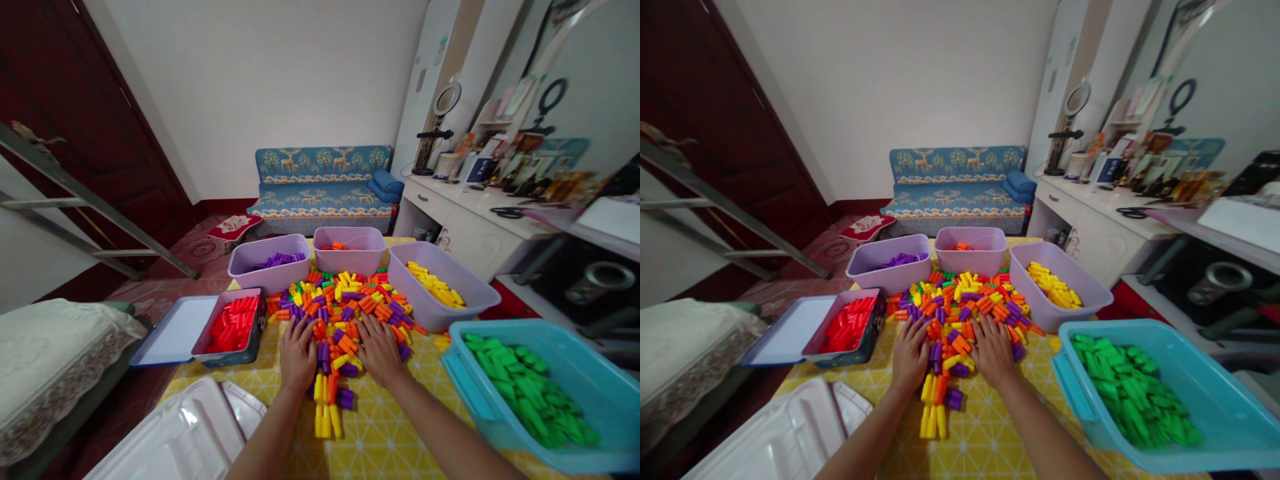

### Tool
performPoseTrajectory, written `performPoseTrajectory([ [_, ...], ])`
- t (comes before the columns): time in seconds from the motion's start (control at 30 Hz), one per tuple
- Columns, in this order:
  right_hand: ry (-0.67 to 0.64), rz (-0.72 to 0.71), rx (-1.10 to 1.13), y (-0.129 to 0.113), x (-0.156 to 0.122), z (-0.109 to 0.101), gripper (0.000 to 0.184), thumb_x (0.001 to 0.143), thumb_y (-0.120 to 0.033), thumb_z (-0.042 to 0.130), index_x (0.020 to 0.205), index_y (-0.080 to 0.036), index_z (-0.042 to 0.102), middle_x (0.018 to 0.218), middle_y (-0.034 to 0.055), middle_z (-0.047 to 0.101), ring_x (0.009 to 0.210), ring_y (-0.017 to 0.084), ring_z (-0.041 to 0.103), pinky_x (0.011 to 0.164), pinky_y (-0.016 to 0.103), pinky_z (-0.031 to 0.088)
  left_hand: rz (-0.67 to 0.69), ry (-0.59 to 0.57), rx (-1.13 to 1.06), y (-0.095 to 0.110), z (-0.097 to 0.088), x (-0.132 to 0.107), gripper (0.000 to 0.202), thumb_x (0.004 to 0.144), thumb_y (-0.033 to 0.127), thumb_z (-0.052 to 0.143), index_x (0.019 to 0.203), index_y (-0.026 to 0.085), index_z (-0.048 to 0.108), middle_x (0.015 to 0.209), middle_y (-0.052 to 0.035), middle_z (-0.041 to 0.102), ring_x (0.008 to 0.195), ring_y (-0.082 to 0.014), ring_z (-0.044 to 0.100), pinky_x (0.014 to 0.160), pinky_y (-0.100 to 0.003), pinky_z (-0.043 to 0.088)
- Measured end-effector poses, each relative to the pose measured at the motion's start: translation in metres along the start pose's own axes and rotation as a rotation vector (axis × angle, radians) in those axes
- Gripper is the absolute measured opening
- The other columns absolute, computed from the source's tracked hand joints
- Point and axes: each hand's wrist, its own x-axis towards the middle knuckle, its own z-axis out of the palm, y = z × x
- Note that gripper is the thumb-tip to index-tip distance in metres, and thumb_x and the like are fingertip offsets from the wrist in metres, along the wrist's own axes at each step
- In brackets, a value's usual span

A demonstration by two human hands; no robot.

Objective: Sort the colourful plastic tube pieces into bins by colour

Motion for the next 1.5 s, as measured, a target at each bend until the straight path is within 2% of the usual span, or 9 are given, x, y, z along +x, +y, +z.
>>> performPoseTrajectory([
  [0.57,0.017,0.012,0.023,0.001,-0.001,0.003,0.054,0.088,-0.03,0.047,0.141,-0.021,0.045,0.155,0.0079,0.033,0.139,0.026,0.033,0.112,0.045,0.022,-0.013,0.001,-0.017,-0.002,0.001,0.0,0.042,0.089,0.017,0.045,0.126,0.03,0.062,0.135,-0.0019,0.058,0.14,-0.0274,0.033,0.113,-0.056,0.034],
  [0.77,0.007,0.015,0.017,0.0,0.0,0.0,0.053,0.089,-0.03,0.046,0.141,-0.021,0.045,0.155,0.0083,0.034,0.14,0.025,0.033,0.111,0.045,0.022,-0.008,-0.009,-0.053,-0.004,0.002,-0.001,0.041,0.094,0.028,0.042,0.132,0.03,0.057,0.137,-0.0032,0.056,0.14,-0.0258,0.032,0.115,-0.053,0.029],
  [0.83,0.006,0.018,0.027,0.0,0.0,-0.001,0.053,0.089,-0.031,0.046,0.141,-0.021,0.046,0.155,0.0078,0.034,0.14,0.025,0.033,0.112,0.045,0.022,-0.02,0.013,-0.056,-0.002,0.001,-0.001,0.047,0.094,0.032,0.043,0.141,0.03,0.046,0.147,-0.0049,0.047,0.14,-0.0256,0.034,0.114,-0.051,0.031],
  [0.93,0.004,0.023,0.037,0.0,0.0,-0.001,0.052,0.09,-0.031,0.046,0.14,-0.021,0.046,0.155,0.0079,0.034,0.139,0.025,0.033,0.112,0.045,0.022,-0.026,0.037,-0.038,0.005,-0.002,-0.001,0.055,0.094,0.036,0.044,0.148,0.031,0.033,0.16,-0.0057,0.021,0.143,-0.0263,0.03,0.112,-0.049,0.034],
  [1.0,0.006,0.022,0.035,0.0,0.0,0.0,0.052,0.089,-0.031,0.046,0.14,-0.021,0.047,0.155,0.0082,0.034,0.139,0.026,0.033,0.112,0.045,0.022,-0.001,0.045,0.003,0.01,-0.005,-0.001,0.054,0.094,0.036,0.045,0.147,0.032,0.036,0.163,-0.0041,0.012,0.145,-0.0275,0.025,0.112,-0.05,0.032],
  [1.07,0.009,0.017,0.033,0.0,0.0,0.0,0.052,0.089,-0.031,0.046,0.141,-0.021,0.046,0.155,0.0084,0.034,0.139,0.026,0.033,0.112,0.045,0.021,0.027,0.069,0.058,0.013,-0.007,-0.001,0.052,0.093,0.035,0.048,0.144,0.034,0.04,0.163,-0.0029,0.009,0.146,-0.0287,0.022,0.114,-0.052,0.029],
  [1.13,0.011,0.015,0.032,0.0,0.0,0.0,0.053,0.089,-0.031,0.046,0.141,-0.021,0.046,0.155,0.0087,0.034,0.139,0.025,0.033,0.112,0.045,0.021,0.055,0.084,0.103,0.013,-0.008,-0.001,0.049,0.092,0.033,0.05,0.141,0.035,0.046,0.162,-0.0023,0.012,0.146,-0.0296,0.021,0.115,-0.055,0.025],
  [1.3,0.01,0.015,0.026,0.001,0.0,0.0,0.053,0.089,-0.03,0.046,0.141,-0.021,0.045,0.155,0.0088,0.035,0.139,0.025,0.033,0.112,0.045,0.021,0.114,0.012,0.088,0.008,-0.005,-0.001,0.037,0.092,0.03,0.049,0.127,0.033,0.06,0.15,-0.0048,0.042,0.14,-0.0286,0.033,0.111,-0.054,0.031],
  [1.5,0.004,0.015,0.018,0.001,0.0,0.001,0.054,0.088,-0.03,0.047,0.141,-0.021,0.045,0.155,0.0091,0.033,0.14,0.026,0.032,0.111,0.044,0.022,0.054,0.077,-0.021,0.007,-0.004,-0.001,0.029,0.09,0.03,0.051,0.116,0.019,0.054,0.121,-0.0124,0.058,0.121,-0.0276,0.05,0.1,-0.049,0.043],
])
